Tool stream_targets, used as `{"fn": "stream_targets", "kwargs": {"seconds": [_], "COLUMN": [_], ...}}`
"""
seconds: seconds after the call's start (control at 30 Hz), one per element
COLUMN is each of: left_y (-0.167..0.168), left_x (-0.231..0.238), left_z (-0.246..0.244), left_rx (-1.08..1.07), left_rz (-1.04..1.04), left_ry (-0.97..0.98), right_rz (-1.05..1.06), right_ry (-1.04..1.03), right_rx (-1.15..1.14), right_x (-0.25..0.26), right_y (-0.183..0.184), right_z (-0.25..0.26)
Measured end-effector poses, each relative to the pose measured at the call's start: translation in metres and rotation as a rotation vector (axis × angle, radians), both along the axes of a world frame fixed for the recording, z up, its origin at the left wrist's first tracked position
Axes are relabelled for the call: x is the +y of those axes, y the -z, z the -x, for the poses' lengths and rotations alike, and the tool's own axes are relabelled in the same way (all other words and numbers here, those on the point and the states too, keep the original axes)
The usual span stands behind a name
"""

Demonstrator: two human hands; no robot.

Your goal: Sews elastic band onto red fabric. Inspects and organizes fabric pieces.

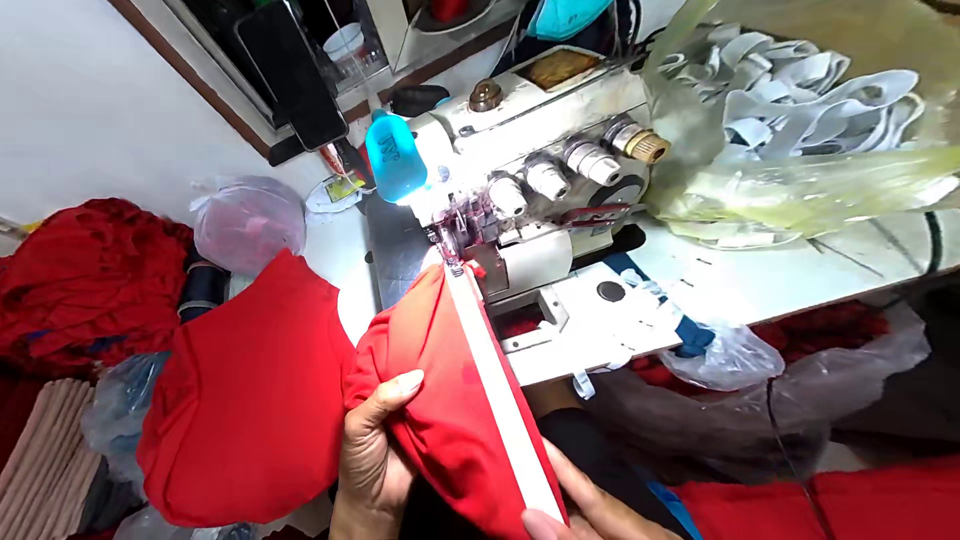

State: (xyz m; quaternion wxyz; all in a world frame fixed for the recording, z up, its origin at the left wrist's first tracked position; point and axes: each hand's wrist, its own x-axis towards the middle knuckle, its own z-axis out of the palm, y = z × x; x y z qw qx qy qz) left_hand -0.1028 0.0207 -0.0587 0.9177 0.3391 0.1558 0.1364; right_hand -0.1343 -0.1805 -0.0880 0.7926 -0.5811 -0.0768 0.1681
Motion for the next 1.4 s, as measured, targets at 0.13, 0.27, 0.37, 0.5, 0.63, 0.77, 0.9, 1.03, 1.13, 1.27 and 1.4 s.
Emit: {"fn": "stream_targets", "kwargs": {"seconds": [0.13, 0.27, 0.37, 0.5, 0.63, 0.77, 0.9, 1.03, 1.13, 1.27, 1.4], "left_y": [-0.007, -0.012, -0.015, -0.018, -0.021, -0.042, -0.087, -0.078, -0.023, 0.018, 0.006], "left_x": [0.005, 0.009, 0.012, 0.012, 0.004, 0.004, 0.059, 0.06, 0.014, -0.005, -0.011], "left_z": [-0.009, -0.016, -0.022, -0.026, -0.022, 0.001, -0.008, -0.028, -0.022, -0.035, -0.022], "left_rx": [0.011, 0.037, 0.029, 0.039, 0.034, 0.1, 0.264, 0.417, -0.078, -0.204, -0.156], "left_rz": [-0.051, -0.124, -0.168, -0.22, -0.306, -0.964, -1.816, -2.157, -2.203, -2.316, -2.239], "left_ry": [-0.04, -0.149, -0.214, -0.279, -0.383, -0.434, -0.491, -0.447, -0.126, -0.188, -0.143], "right_rz": [0.002, -0.029, -0.101, -0.101, -0.029, -0.008, 0.049, 0.077, 0.105, 0.133, 0.157], "right_ry": [0.031, 0.092, 0.147, 0.132, 0.162, 0.222, 0.265, 0.271, 0.261, 0.206, 0.168], "right_rx": [0.043, 0.062, 0.046, 0.107, 0.16, 0.149, 0.122, 0.1, 0.102, 0.115, 0.069], "right_x": [0.015, 0.034, 0.051, 0.068, 0.078, 0.083, 0.085, 0.085, 0.08, 0.071, 0.064], "right_y": [-0.001, 0.007, 0.015, 0.013, 0.01, 0.01, 0.011, 0.01, 0.008, 0.003, 0.006], "right_z": [-0.028, -0.057, -0.081, -0.113, -0.129, -0.128, -0.126, -0.126, -0.125, -0.121, -0.111]}}
